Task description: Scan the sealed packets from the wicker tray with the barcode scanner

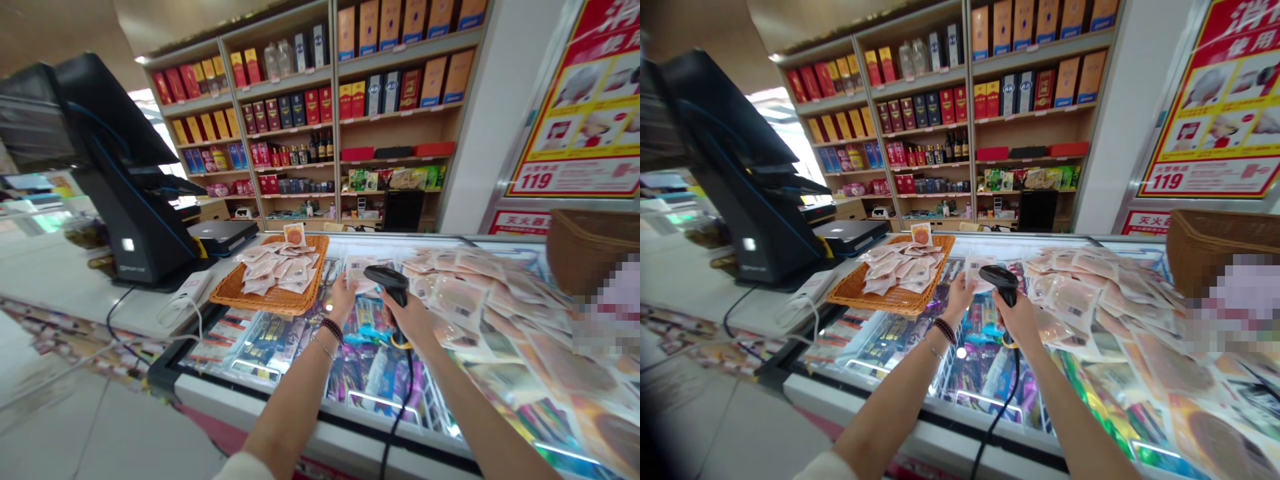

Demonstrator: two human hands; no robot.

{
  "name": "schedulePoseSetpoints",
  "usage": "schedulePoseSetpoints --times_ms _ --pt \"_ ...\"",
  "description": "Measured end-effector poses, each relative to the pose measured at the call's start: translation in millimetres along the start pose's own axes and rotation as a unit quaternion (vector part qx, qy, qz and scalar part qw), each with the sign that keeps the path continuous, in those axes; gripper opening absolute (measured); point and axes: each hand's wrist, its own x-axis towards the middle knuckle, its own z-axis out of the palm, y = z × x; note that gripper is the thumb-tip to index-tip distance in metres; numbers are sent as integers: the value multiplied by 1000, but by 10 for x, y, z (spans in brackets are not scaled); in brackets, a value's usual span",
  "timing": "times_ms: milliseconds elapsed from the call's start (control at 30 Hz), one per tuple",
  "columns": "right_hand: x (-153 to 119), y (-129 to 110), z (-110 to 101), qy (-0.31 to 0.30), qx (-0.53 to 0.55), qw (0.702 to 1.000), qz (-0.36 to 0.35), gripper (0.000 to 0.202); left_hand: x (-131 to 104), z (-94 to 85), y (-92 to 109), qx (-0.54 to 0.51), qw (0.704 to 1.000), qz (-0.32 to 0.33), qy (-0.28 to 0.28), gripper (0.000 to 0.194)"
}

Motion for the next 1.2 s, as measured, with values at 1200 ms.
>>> schedulePoseSetpoints --times_ms 1200 --pt "131 -181 -1341 210 51 976 -7 41 336 855 748 73 972 138 -177 21"
